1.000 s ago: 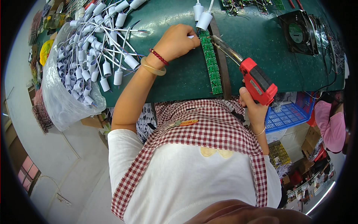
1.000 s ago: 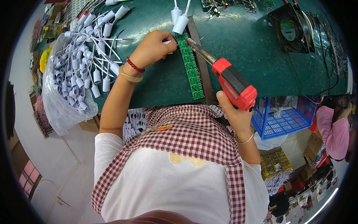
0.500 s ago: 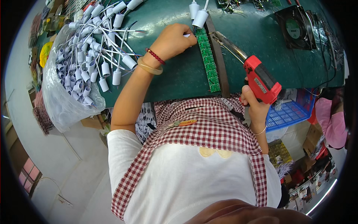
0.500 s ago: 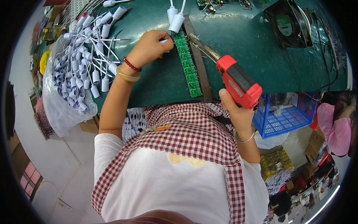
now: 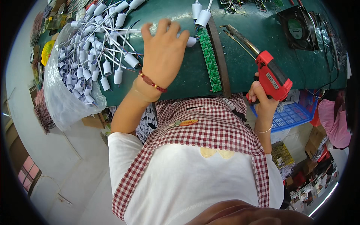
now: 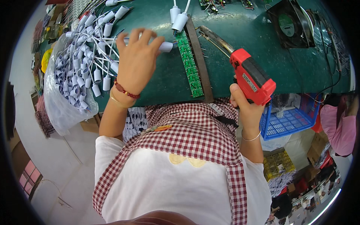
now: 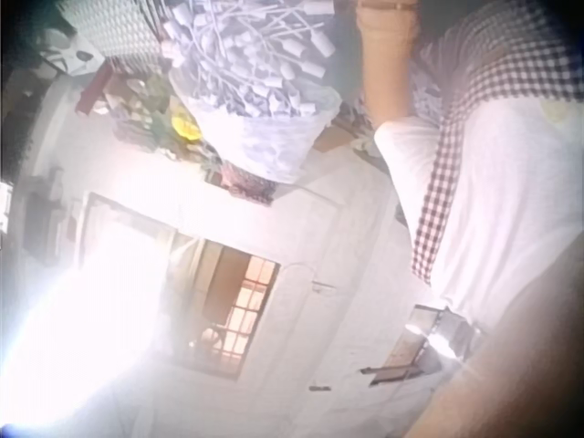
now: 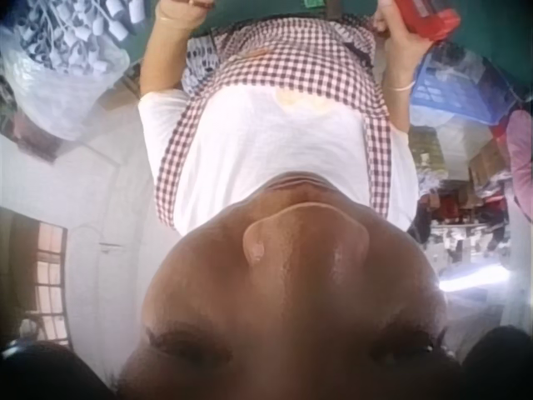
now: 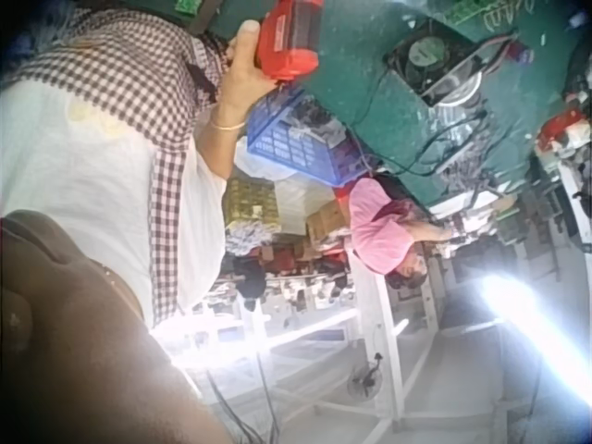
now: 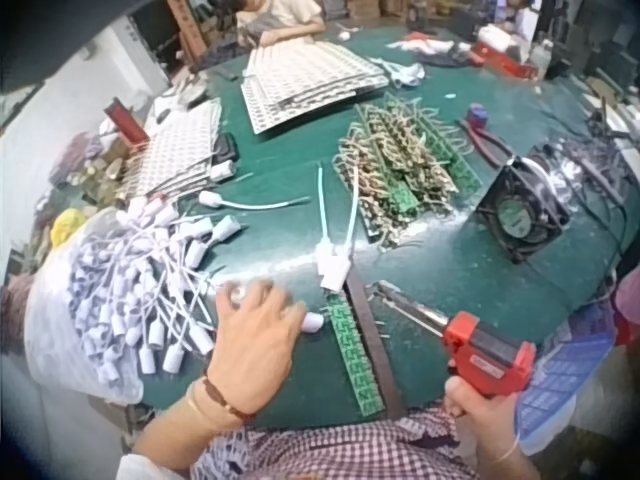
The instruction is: The person positions wires from socket components onto circuit boards and solders them using a soldering iron.
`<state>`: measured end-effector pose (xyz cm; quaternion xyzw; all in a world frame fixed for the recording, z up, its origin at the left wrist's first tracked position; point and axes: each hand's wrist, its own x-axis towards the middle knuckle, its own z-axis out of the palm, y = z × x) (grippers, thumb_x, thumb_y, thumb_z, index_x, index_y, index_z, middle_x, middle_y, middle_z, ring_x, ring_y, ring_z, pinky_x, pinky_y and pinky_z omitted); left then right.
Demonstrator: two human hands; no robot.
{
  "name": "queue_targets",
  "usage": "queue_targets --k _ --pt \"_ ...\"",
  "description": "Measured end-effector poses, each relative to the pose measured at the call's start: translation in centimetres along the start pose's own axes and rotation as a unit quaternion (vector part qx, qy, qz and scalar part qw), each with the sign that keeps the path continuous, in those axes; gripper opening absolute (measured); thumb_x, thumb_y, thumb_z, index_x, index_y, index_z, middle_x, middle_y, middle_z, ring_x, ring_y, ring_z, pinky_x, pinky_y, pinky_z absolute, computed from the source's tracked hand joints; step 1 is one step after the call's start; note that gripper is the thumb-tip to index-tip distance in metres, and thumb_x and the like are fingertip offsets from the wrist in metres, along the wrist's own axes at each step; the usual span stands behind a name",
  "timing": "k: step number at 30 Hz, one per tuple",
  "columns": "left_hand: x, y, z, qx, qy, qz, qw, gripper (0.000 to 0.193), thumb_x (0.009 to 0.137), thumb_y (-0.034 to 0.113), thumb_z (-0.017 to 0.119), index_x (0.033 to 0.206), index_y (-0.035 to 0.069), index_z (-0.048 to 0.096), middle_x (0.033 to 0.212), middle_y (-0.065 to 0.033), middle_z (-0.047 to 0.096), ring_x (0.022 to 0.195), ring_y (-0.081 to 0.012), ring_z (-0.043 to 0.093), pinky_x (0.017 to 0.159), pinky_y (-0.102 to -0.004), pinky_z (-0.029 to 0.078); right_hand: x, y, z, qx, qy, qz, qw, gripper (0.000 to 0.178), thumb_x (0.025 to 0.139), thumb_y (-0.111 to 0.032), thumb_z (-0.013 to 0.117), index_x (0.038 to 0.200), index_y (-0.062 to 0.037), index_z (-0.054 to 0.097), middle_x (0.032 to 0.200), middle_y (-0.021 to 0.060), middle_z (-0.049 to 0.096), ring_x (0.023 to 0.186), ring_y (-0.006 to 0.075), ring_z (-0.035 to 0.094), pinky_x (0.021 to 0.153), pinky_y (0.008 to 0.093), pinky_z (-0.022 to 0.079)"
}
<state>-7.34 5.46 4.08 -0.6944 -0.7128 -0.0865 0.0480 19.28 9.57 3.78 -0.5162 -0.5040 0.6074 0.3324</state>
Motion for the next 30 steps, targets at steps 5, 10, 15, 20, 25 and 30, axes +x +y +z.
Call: queue_targets --k 5,10,15,20,25,30 --pt "2.0 -2.9 2.2 -0.017 0.023 0.058 0.998 0.014 0.074 0.008 0.061 0.088 0.01 0.06 0.091 -0.0097 0.058 0.079 -0.0263 0.057 0.071 -0.0369 0.043 -0.4 0.0 -0.3 0.014 -0.007 -0.008 1.0 0.024 0.081 0.002 0.06 0.104 0.0071 0.053 0.058 0.0055 0.051 0.044 0.0089 0.043 0.043 0.0226 0.036" --pt "1.4 -5.3 5.6 -0.317 -0.002 0.027 0.948 0.024 0.075 -0.005 0.059 0.096 0.005 0.054 0.097 -0.0085 0.06 0.094 -0.0323 0.059 0.08 -0.0387 0.046 -0.8 0.3 -0.6 0.011 0.005 0.005 1.0 0.025 0.082 0.001 0.059 0.105 0.0076 0.053 0.058 0.0054 0.051 0.044 0.0089 0.043 0.043 0.0228 0.036" --pt "-1.2 -8.0 4.7 -0.276 0.033 0.073 0.958 0.028 0.075 -0.003 0.059 0.101 0.006 0.055 0.105 -0.009 0.06 0.101 -0.0302 0.057 0.083 -0.0413 0.044 -0.7 0.5 -0.4 0.007 0.004 0.0 1.0 0.026 0.082 0.001 0.058 0.106 0.0082 0.051 0.058 0.0055 0.05 0.044 0.0091 0.042 0.043 0.0225 0.035" --pt "-4.8 -10.7 2.9 0.174 -0.061 -0.146 0.972 0.031 0.076 0.012 0.065 0.106 0.017 0.058 0.095 -0.0027 0.058 0.092 -0.0224 0.056 0.078 -0.0387 0.041 -0.2 -0.1 0.0 0.003 -0.013 -0.002 1.0 0.026 0.082 0.001 0.058 0.105 0.008 0.051 0.058 0.0055 0.05 0.044 0.0093 0.042 0.043 0.0225 0.035" --pt "-4.8 -9.9 2.9 0.078 -0.047 -0.051 0.995 0.013 0.079 0.011 0.063 0.091 0.014 0.058 0.079 0.0005 0.06 0.085 -0.0189 0.057 0.077 -0.0353 0.038 -0.4 -0.4 0.2 0.04 -0.03 -0.003 0.999 0.024 0.081 0.001 0.061 0.104 0.0061 0.056 0.06 0.0034 0.053 0.047 0.0077 0.047 0.046 0.0211 0.037" --pt "-3.8 -4.9 -0.4 -0.242 0.095 -0.13 0.957 0.013 0.087 0.012 0.058 0.099 0.006 0.056 0.085 -0.0023 0.06 0.073 -0.0184 0.055 0.079 -0.0319 0.038 -0.5 0.0 0.0 0.044 -0.005 -0.015 0.999 0.024 0.081 0.002 0.06 0.103 0.0073 0.054 0.059 0.0042 0.052 0.046 0.0081 0.044 0.046 0.0214 0.035"
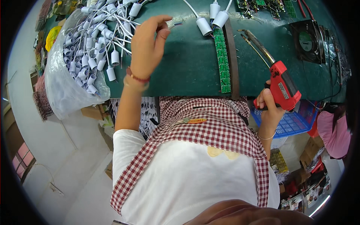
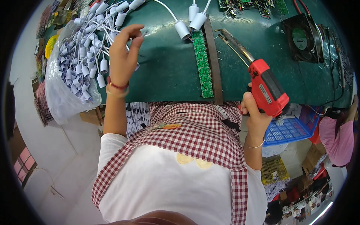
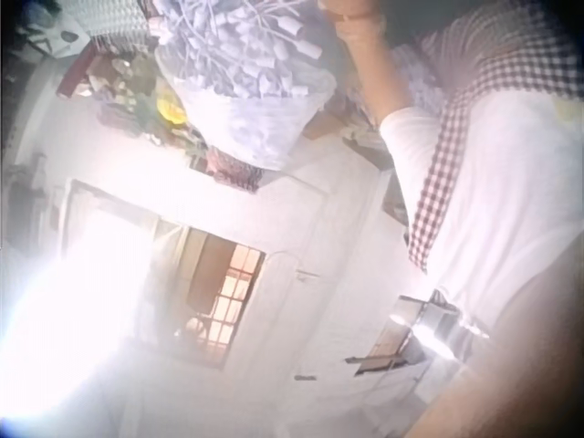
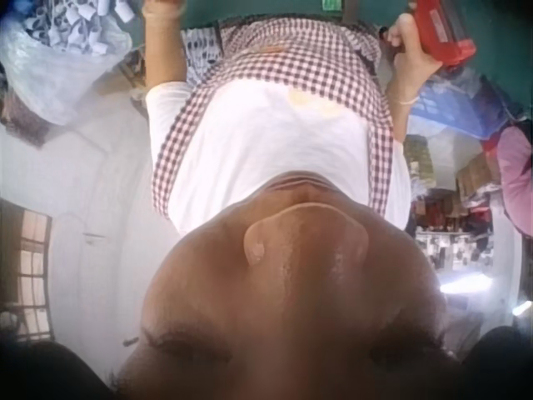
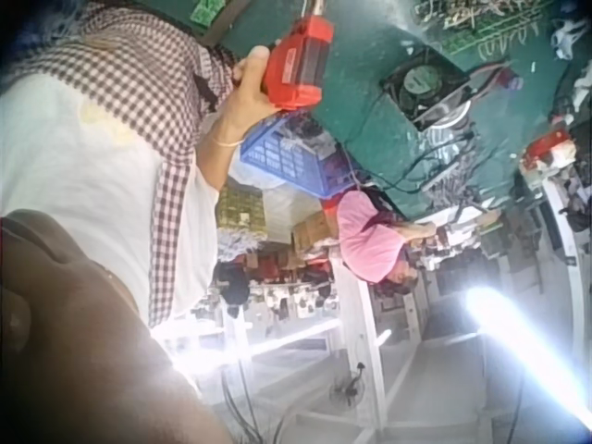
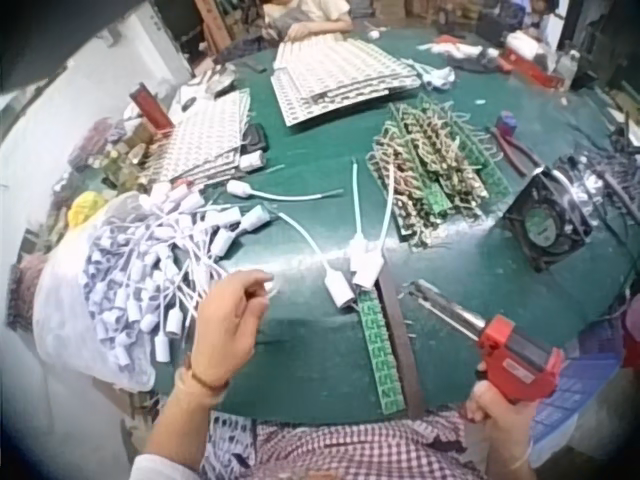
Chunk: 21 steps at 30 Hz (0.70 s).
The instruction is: The person positions wires from socket components onto circuit boards and solders them using a soldering iron.
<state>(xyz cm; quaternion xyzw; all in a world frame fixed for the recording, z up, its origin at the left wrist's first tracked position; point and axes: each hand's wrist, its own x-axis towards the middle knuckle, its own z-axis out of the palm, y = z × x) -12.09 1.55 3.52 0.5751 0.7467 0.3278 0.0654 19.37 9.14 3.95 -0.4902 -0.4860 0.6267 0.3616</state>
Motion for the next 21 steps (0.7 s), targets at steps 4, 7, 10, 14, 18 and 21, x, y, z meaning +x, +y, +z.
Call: queue_targets --k 4,7,10,14,18,21 --pt "-1.3 2.4 0.3 -0.529 0.187 -0.041 0.827 0.014 0.093 0.012 0.052 0.101 0.0 0.053 0.093 -0.0069 0.055 0.082 -0.0177 0.053 0.082 -0.0322 0.042 0.1 -0.4 0.0 -0.009 0.004 -0.003 1.0 0.024 0.08 0.002 0.06 0.103 0.0075 0.054 0.058 0.0043 0.051 0.046 0.0082 0.043 0.046 0.0218 0.036" --pt "-2.1 3.1 1.4 -0.692 0.23 -0.158 0.666 0.015 0.096 0.014 0.048 0.099 0.0 0.054 0.089 -0.0072 0.053 0.085 -0.0176 0.054 0.084 -0.0355 0.046 0.2 -0.6 0.4 0.002 -0.004 -0.012 1.0 0.024 0.081 0.002 0.06 0.103 0.0076 0.054 0.057 0.0042 0.05 0.045 0.0084 0.043 0.046 0.0221 0.036" --pt "-4.3 0.3 3.7 -0.556 0.223 -0.267 0.755 0.02 0.095 0.015 0.049 0.103 -0.002 0.055 0.088 -0.0096 0.058 0.078 -0.0147 0.057 0.074 -0.031 0.05 0.3 -0.6 0.6 0.007 -0.007 -0.007 1.0 0.024 0.081 0.002 0.06 0.103 0.0078 0.054 0.057 0.0043 0.05 0.045 0.0085 0.043 0.045 0.0224 0.036" --pt "-5.5 -0.7 1.4 -0.231 0.069 -0.407 0.881 0.029 0.094 0.023 0.053 0.091 -0.004 0.064 0.067 -0.0049 0.062 0.049 -0.0069 0.052 0.045 -0.02 0.04 0.4 -0.5 0.1 0.008 -0.005 -0.007 1.0 0.024 0.08 0.002 0.06 0.103 0.0081 0.053 0.057 0.0044 0.05 0.045 0.0085 0.043 0.045 0.0227 0.036" --pt "-6.2 0.8 0.2 -0.068 -0.018 -0.234 0.97 0.014 0.083 0.014 0.06 0.084 0.002 0.067 0.076 -0.0068 0.063 0.062 -0.0142 0.057 0.054 -0.0247 0.044 0.6 -0.4 -0.1 0.013 0.002 -0.013 1.0 0.025 0.08 0.002 0.059 0.103 0.0081 0.053 0.057 0.0047 0.05 0.045 0.0086 0.043 0.045 0.0232 0.036" --pt "-7.2 2.8 0.0 -0.086 -0.258 0.081 0.959 0.023 0.07 0.007 0.064 0.092 0.01 0.064 0.11 -0.0102 0.058 0.108 -0.0301 0.052 0.093 -0.0427 0.042 0.7 -0.8 0.0 0.019 0.0 -0.018 1.0 0.025 0.08 0.002 0.059 0.103 0.0081 0.053 0.057 0.0049 0.049 0.045 0.0086 0.042 0.044 0.0235 0.036"
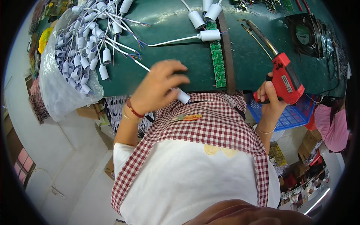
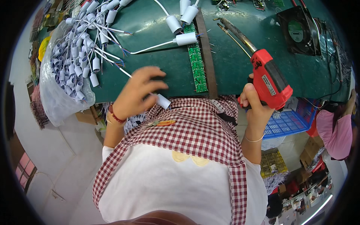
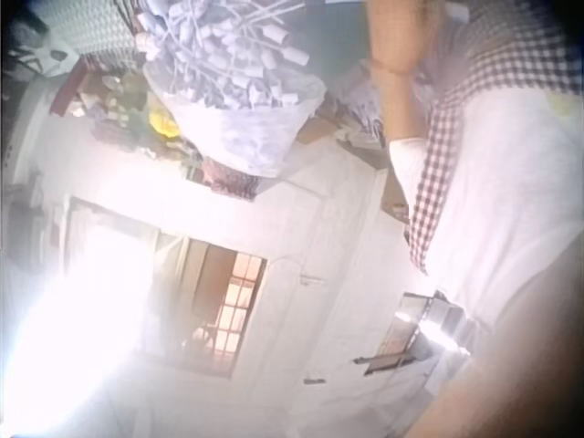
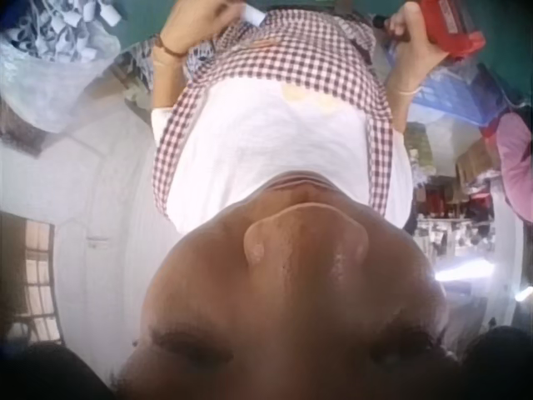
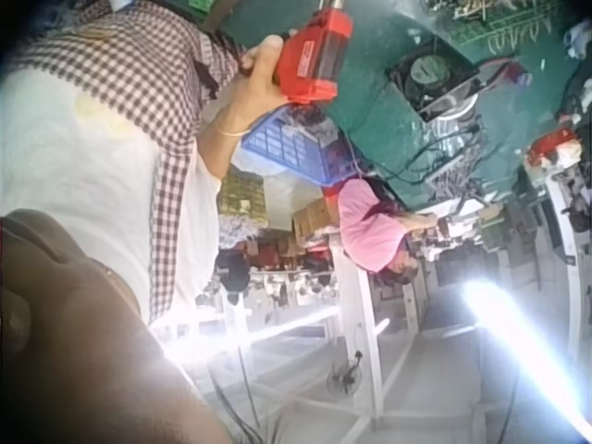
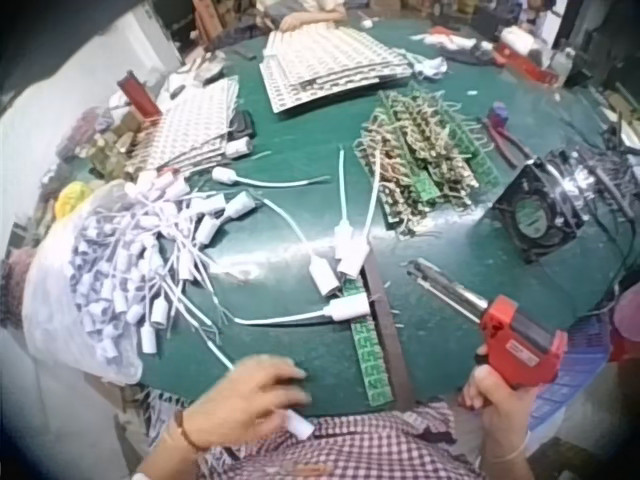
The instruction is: The person positions wires from socket components onto circuit boards and solders them using a soldering iron.
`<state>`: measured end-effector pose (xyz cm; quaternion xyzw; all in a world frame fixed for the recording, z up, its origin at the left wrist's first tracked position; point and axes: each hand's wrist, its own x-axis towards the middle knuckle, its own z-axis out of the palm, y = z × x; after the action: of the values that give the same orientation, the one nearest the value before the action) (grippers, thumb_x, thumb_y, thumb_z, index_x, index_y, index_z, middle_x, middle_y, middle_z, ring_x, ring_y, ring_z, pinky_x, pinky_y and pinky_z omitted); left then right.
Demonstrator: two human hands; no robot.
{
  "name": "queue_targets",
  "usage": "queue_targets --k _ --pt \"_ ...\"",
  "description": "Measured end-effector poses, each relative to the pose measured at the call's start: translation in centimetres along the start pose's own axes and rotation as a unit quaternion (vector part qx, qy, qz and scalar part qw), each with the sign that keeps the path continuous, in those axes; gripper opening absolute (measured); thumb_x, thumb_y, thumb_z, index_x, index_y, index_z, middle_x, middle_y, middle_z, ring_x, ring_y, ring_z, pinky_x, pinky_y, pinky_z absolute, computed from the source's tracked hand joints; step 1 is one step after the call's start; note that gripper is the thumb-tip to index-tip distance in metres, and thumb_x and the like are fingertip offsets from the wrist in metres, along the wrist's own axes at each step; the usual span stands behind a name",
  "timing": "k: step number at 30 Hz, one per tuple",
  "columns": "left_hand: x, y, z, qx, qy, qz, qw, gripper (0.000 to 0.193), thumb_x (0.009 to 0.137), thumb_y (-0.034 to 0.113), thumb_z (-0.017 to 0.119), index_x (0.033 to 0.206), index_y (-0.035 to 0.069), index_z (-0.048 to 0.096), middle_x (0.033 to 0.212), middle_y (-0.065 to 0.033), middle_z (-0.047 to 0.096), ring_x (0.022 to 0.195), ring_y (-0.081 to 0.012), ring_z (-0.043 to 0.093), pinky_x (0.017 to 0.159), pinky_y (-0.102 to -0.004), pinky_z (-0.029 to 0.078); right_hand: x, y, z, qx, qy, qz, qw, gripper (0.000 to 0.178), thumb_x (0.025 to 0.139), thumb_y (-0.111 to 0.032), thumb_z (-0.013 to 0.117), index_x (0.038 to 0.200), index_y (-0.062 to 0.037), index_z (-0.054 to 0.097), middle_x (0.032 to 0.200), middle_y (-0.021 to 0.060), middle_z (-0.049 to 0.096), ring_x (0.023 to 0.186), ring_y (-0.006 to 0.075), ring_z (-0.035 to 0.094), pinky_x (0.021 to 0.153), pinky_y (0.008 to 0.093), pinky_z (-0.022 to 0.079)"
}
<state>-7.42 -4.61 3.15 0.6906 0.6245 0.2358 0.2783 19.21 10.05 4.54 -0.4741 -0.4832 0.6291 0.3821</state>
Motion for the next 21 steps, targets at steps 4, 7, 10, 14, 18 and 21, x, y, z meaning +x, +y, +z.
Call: queue_targets --k 4,7,10,14,18,21 --pt "-1.6 -0.8 2.0 0.006 -0.048 0.022 0.999 0.028 0.074 0.022 0.067 0.1 0.012 0.062 0.121 -0.0102 0.052 0.124 -0.0313 0.041 0.107 -0.0505 0.027 -0.1 -0.3 -0.1 0.007 0.011 -0.002 1.0 0.025 0.08 0.002 0.058 0.104 0.0082 0.052 0.057 0.0049 0.049 0.045 0.0087 0.042 0.044 0.0235 0.037" --pt "-1.0 -1.0 2.1 -0.001 -0.02 -0.001 1.0 0.033 0.075 0.024 0.066 0.102 0.006 0.058 0.116 -0.0108 0.054 0.107 -0.0293 0.05 0.094 -0.0436 0.039 0.0 -0.4 0.0 0.007 0.013 0.003 1.0 0.025 0.08 0.003 0.058 0.104 0.0082 0.052 0.057 0.0048 0.049 0.045 0.0087 0.041 0.044 0.0233 0.037" --pt "1.6 -0.4 3.7 -0.025 0.069 -0.039 0.997 0.028 0.076 0.013 0.065 0.099 0.001 0.056 0.105 -0.0113 0.056 0.086 -0.0278 0.053 0.074 -0.0374 0.043 -0.2 -0.3 0.2 0.015 0.01 -0.002 1.0 0.025 0.08 0.003 0.057 0.104 0.0085 0.052 0.057 0.0047 0.049 0.044 0.0086 0.042 0.044 0.0233 0.037" --pt "5.1 0.5 5.0 0.003 0.217 -0.057 0.974 0.028 0.072 0.01 0.069 0.096 0.003 0.056 0.092 -0.0081 0.055 0.087 -0.0264 0.053 0.066 -0.033 0.041 -0.4 -0.4 0.1 0.002 0.001 -0.018 1.0 0.024 0.081 0.002 0.057 0.103 0.0089 0.052 0.056 0.0047 0.049 0.044 0.0088 0.042 0.043 0.0237 0.037" --pt "8.0 1.1 3.7 0.091 0.279 -0.024 0.956 0.024 0.073 0.013 0.068 0.095 0.006 0.06 0.099 -0.0074 0.054 0.086 -0.0274 0.052 0.074 -0.0362 0.042 -0.7 -0.7 0.0 0.007 0.013 -0.02 1.0 0.025 0.08 0.003 0.057 0.103 0.0092 0.052 0.056 0.005 0.049 0.044 0.0093 0.043 0.043 0.0241 0.037" --pt "9.5 0.5 4.1 0.096 0.18 -0.018 0.979 0.025 0.075 0.017 0.067 0.098 0.009 0.06 0.097 -0.007 0.053 0.095 -0.0271 0.049 0.082 -0.0388 0.037 -0.7 -0.6 -0.1 0.014 0.01 -0.023 1.0 0.025 0.08 0.003 0.058 0.104 0.0095 0.052 0.057 0.0054 0.05 0.044 0.0096 0.043 0.043 0.0242 0.037"
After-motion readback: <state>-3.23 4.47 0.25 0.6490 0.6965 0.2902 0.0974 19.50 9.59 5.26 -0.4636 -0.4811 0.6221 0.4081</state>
